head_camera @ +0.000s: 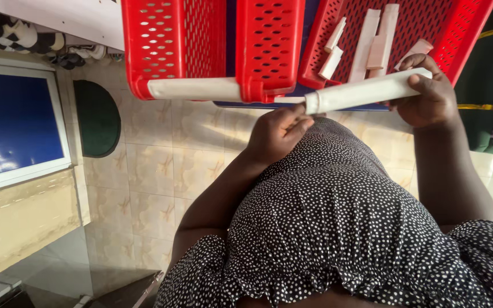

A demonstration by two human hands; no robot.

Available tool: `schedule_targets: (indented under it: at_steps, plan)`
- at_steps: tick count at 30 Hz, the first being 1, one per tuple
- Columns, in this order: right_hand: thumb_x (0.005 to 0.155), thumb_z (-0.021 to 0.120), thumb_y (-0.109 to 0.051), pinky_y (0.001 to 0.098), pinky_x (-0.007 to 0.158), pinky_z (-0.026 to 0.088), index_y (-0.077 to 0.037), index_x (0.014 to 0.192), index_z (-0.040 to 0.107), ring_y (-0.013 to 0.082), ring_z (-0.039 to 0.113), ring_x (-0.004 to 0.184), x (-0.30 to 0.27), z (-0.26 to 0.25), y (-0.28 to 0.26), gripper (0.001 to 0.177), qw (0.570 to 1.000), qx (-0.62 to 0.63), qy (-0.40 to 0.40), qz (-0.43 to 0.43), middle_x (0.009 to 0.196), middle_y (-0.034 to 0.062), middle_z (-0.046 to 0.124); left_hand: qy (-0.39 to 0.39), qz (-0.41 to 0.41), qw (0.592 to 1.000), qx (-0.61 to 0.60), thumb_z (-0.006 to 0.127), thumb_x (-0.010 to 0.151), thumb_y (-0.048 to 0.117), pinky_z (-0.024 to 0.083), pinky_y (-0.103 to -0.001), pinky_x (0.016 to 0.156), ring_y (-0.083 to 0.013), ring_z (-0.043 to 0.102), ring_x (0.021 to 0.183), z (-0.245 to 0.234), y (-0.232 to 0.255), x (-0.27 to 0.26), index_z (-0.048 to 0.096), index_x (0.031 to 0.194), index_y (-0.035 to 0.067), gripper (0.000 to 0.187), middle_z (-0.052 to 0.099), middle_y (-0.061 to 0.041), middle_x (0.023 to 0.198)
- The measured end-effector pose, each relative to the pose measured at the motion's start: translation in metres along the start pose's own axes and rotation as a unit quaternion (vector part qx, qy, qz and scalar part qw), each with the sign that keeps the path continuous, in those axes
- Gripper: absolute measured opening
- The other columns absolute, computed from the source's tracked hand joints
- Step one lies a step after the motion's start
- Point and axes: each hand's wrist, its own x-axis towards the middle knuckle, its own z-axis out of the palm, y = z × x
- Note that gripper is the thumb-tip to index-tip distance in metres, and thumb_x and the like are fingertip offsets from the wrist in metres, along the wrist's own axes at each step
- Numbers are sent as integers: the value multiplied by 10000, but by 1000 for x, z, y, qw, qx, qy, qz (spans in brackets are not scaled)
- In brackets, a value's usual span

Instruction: The person assembles red plastic baskets by inserting white plastic rods into the basket frames. They handle the baskets and rods by hand, fitting the rods into slots on the basket sides and stacking the assembled units.

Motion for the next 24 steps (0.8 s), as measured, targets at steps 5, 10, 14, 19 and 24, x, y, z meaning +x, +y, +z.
schedule_targets:
  at_steps: [5,10,14,19,24]
  plan:
    - [1080,693,-142,399,609,582,-22,1154,561,356,714,805,0,58,17,194,998,-22,46,-32,1084,249,706,131,130,967,178,820,982,121,542,-357,662,-220,716,732,-32,-1,-20,689,1250,40,310,726,-79,863]
    - [1091,688,-112,464,736,632,-15,1220,552,351,729,928,5,83,28,211,996,-42,72,-41,1122,211,690,200,132,912,334,868,908,293,433,-504,1080,-341,529,1274,-46,-10,-17,601,1389,88,588,545,-127,1350]
    - [1106,691,-120,476,769,626,-16,1163,540,374,723,880,12,86,34,192,996,-51,63,-39,1034,217,676,172,86,911,364,875,879,330,282,-562,1217,-392,343,1503,-51,-15,-6,567,1440,134,669,405,-143,1595]
    - [1095,693,-138,477,755,629,-21,1151,543,371,723,829,11,85,36,199,994,-69,48,-71,982,217,686,152,51,917,364,886,824,266,285,-572,1226,-335,438,1471,-54,-17,1,593,1412,116,673,449,-114,1580]
    - [1098,711,-119,471,763,624,-34,1146,525,355,722,856,13,84,35,210,989,-99,20,-104,996,185,670,136,96,931,324,920,803,250,363,-475,1159,-281,547,1356,-68,-21,5,621,1361,120,646,478,-107,1548]
